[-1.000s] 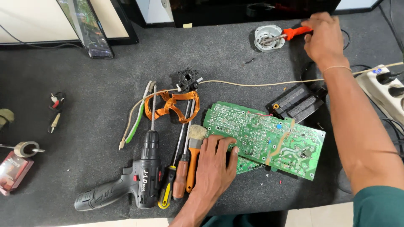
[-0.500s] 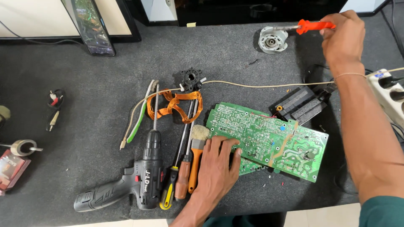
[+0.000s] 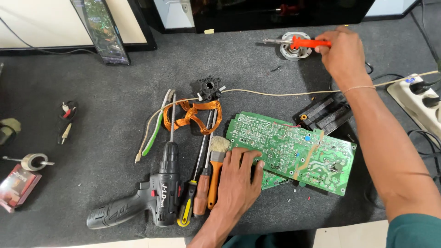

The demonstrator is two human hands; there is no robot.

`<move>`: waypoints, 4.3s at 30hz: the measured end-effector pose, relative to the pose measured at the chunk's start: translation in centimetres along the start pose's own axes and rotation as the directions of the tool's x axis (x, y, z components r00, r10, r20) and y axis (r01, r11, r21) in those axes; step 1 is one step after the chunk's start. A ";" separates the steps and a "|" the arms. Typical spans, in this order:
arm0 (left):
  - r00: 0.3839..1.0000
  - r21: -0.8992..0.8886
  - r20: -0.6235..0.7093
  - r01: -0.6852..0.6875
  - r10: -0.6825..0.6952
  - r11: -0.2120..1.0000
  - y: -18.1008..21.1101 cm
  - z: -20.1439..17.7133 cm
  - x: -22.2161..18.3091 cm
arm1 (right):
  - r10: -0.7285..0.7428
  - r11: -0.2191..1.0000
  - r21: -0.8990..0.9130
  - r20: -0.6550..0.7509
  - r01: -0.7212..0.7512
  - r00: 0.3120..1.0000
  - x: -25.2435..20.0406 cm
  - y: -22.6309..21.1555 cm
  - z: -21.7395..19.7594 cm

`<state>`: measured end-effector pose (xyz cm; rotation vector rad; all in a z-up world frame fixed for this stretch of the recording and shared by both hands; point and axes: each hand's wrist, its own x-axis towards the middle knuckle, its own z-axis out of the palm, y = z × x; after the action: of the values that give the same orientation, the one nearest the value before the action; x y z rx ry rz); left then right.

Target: Soldering components on a circuit board and inspecting the board

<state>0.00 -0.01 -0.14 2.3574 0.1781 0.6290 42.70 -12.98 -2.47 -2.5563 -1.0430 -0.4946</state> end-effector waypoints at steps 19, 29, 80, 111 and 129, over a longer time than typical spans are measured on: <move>1.000 -0.003 -0.014 -0.024 0.024 1.000 0.1 -0.1 -0.1 | -0.160 0.943 0.281 -0.085 0.178 0.983 -5.7 -8.8 -9.0; 1.000 0.018 -0.010 -0.020 0.020 1.000 0.1 0.1 -0.1 | -0.072 0.926 0.371 -0.015 0.073 0.997 -13.0 -11.0 -14.1; 0.965 0.343 -0.004 0.249 -0.264 0.906 1.4 -4.5 -3.7 | 0.332 0.857 0.482 -0.250 -0.180 0.909 -27.8 -11.9 -11.6; 0.969 0.105 0.228 -0.122 0.095 0.987 7.2 -0.2 -1.2 | 0.383 0.804 0.508 -0.048 -0.308 0.922 -26.5 -12.2 -12.9; 0.963 0.044 0.266 0.037 -0.047 0.998 6.8 3.2 -0.1 | 0.341 0.790 0.536 0.022 -0.299 0.940 -26.5 -11.5 -12.9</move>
<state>1.19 -7.07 2.13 2.4407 0.1197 0.2842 14.26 -26.64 -0.57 -2.1217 -0.5844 -0.1697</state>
